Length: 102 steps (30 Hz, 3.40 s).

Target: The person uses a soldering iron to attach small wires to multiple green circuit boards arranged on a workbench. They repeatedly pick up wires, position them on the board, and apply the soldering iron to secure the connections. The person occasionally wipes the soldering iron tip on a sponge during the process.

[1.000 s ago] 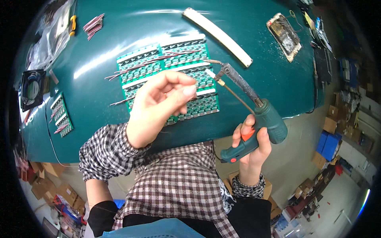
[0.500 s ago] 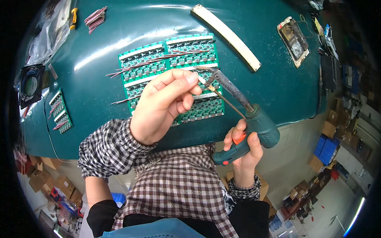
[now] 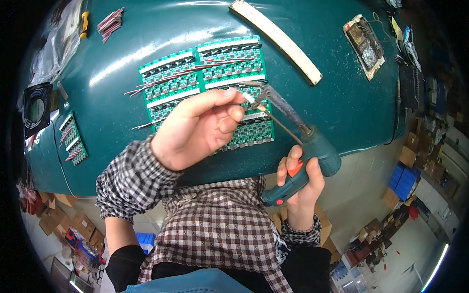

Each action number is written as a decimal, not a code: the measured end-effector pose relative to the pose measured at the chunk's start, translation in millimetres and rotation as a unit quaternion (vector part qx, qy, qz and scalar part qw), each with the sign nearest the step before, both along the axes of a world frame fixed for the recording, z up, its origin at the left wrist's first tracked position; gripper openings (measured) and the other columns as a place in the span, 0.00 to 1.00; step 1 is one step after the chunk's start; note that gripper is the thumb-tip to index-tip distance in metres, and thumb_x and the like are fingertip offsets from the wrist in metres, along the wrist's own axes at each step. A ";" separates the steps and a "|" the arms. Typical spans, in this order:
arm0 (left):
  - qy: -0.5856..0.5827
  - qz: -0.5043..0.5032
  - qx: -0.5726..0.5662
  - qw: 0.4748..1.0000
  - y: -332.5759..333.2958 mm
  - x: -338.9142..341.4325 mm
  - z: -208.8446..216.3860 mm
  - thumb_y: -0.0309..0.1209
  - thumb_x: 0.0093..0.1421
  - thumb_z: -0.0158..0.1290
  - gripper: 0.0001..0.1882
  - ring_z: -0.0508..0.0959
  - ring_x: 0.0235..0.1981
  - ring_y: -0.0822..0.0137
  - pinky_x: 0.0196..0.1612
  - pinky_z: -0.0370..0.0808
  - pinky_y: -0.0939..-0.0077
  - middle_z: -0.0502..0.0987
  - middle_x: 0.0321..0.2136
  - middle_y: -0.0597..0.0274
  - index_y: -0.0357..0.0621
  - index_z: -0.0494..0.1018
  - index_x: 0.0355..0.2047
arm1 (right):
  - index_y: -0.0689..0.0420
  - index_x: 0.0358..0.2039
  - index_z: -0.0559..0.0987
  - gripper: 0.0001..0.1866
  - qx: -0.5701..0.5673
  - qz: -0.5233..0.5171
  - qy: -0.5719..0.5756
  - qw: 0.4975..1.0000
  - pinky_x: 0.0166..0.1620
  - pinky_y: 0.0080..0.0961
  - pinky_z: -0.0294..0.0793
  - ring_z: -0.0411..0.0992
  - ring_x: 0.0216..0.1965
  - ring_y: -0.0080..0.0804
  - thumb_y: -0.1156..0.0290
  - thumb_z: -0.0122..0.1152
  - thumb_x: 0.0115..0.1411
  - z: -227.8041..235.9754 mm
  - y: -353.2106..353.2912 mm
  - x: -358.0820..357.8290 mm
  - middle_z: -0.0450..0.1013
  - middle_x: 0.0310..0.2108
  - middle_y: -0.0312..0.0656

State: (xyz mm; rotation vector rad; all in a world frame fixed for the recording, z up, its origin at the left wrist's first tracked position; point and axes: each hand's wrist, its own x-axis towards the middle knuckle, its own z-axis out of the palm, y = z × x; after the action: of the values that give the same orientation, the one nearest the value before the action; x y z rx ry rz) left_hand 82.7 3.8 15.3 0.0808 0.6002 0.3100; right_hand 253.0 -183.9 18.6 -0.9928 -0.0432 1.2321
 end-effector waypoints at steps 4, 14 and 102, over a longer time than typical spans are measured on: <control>0.242 0.017 0.499 0.832 8.1 -31.0 16.3 0.29 0.63 0.53 0.09 0.74 0.28 0.74 0.32 0.71 0.82 0.77 0.32 0.65 0.38 0.74 0.40 | 0.65 0.41 0.70 0.22 0.000 -0.006 -0.084 0.996 0.22 0.24 0.74 0.71 0.27 0.34 0.54 0.54 0.64 9.4 0.1 14.7 0.68 0.28 0.41; 0.398 -0.077 0.794 0.453 2.3 -32.3 -10.2 0.22 0.49 0.59 0.08 0.74 0.27 0.59 0.30 0.70 0.67 0.71 0.24 0.60 0.42 0.72 0.29 | 0.68 0.42 0.74 0.20 -0.145 0.146 -0.419 0.884 0.36 0.27 0.78 0.77 0.34 0.33 0.69 0.66 0.54 42.3 -7.3 2.7 0.75 0.31 0.44; 0.326 -0.090 0.671 0.660 -3.1 -32.7 10.2 0.22 0.56 0.57 0.03 0.66 0.24 0.79 0.28 0.64 0.83 0.69 0.25 0.69 0.38 0.72 0.30 | 0.65 0.40 0.73 0.18 0.005 -0.137 -0.262 0.955 0.30 0.26 0.83 0.78 0.31 0.36 0.59 0.51 0.67 44.7 -0.4 124.7 0.74 0.27 0.43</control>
State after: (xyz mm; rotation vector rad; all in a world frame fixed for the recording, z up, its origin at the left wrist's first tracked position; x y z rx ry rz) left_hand 50.0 0.7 25.5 1.7672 0.9521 0.4817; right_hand 377.8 -184.2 63.2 -1.2487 -0.3166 0.6902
